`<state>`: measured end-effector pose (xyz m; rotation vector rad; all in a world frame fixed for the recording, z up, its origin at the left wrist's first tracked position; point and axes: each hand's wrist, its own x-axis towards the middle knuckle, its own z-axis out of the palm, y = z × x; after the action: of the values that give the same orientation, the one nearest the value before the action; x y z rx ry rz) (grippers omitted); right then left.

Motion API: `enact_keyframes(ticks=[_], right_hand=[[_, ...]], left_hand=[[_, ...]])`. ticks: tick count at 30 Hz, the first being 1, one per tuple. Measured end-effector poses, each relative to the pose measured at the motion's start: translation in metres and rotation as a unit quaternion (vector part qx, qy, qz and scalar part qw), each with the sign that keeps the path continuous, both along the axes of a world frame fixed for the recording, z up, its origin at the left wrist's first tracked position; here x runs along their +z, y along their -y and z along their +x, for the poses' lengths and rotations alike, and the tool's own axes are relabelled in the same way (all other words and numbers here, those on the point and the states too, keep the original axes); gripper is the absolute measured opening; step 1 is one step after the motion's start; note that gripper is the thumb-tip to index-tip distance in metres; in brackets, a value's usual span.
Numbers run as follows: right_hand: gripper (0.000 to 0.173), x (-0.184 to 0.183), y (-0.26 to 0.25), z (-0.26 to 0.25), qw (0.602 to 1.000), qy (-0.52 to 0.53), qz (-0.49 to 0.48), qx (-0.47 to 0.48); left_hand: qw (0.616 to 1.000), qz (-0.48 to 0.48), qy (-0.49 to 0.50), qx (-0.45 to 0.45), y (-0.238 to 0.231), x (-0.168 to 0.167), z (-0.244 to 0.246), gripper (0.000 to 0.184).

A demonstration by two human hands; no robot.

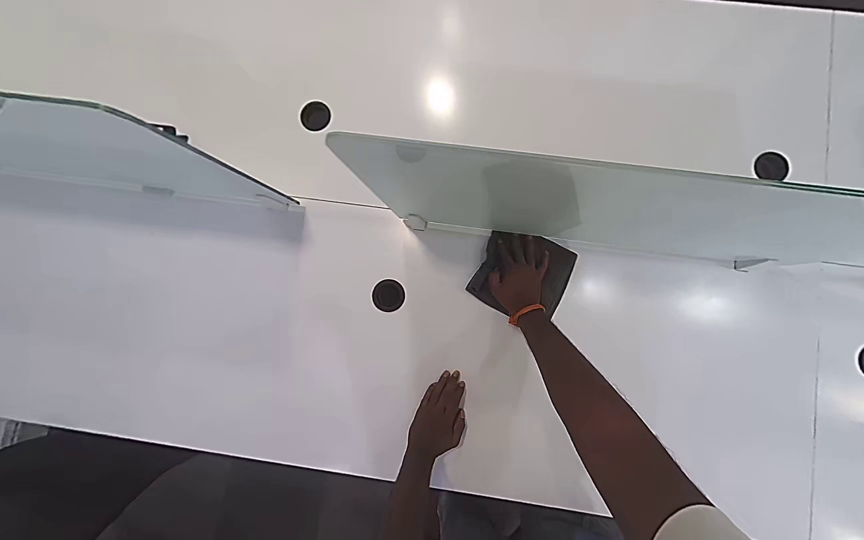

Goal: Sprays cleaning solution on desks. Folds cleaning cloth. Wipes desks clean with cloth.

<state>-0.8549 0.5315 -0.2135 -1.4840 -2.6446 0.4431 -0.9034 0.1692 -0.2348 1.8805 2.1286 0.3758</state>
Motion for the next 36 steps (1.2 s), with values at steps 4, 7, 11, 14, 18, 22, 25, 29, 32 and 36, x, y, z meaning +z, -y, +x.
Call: enact_keyframes(ticks=[4,7,11,14,18,22,25,29,32,36], right_hand=[[0.063,0.000,-0.029,0.059,0.993,-0.012,0.002,0.113],[0.061,0.004,-0.042,0.121,0.997,0.005,0.011,0.074],[0.059,0.017,-0.062,0.214,0.998,0.046,0.025,-0.043],[0.060,0.017,-0.070,0.242,0.988,0.067,0.040,-0.135],[0.058,0.011,-0.056,0.196,0.955,0.062,0.039,-0.289],[0.058,0.007,-0.040,0.122,0.957,0.047,0.054,-0.282],[0.055,0.012,-0.012,0.051,0.980,0.024,0.035,-0.195],[0.060,0.003,0.024,-0.032,0.995,0.021,0.035,-0.094],[0.073,-0.001,0.042,-0.068,0.998,0.032,0.030,-0.040],[0.085,0.002,0.058,-0.078,0.999,0.032,0.024,-0.010]], left_hand=[[1.000,0.009,-0.020,-0.001,0.000,0.000,-0.002,0.058],[1.000,0.003,-0.031,-0.001,0.002,0.001,-0.001,0.059],[0.999,0.000,-0.032,-0.005,0.001,0.000,-0.001,0.059],[1.000,-0.001,-0.020,-0.004,0.000,0.000,-0.002,0.057],[1.000,0.001,-0.001,-0.002,0.000,0.003,-0.001,0.056],[1.000,0.002,0.026,-0.001,-0.004,0.004,-0.002,0.053],[0.999,-0.001,0.043,0.000,-0.004,0.006,-0.002,0.052],[0.998,0.023,0.050,0.001,-0.003,0.004,-0.001,0.052],[0.998,0.028,0.049,-0.003,-0.003,0.002,-0.002,0.052],[0.998,0.032,0.050,-0.004,-0.003,0.003,-0.001,0.052]])
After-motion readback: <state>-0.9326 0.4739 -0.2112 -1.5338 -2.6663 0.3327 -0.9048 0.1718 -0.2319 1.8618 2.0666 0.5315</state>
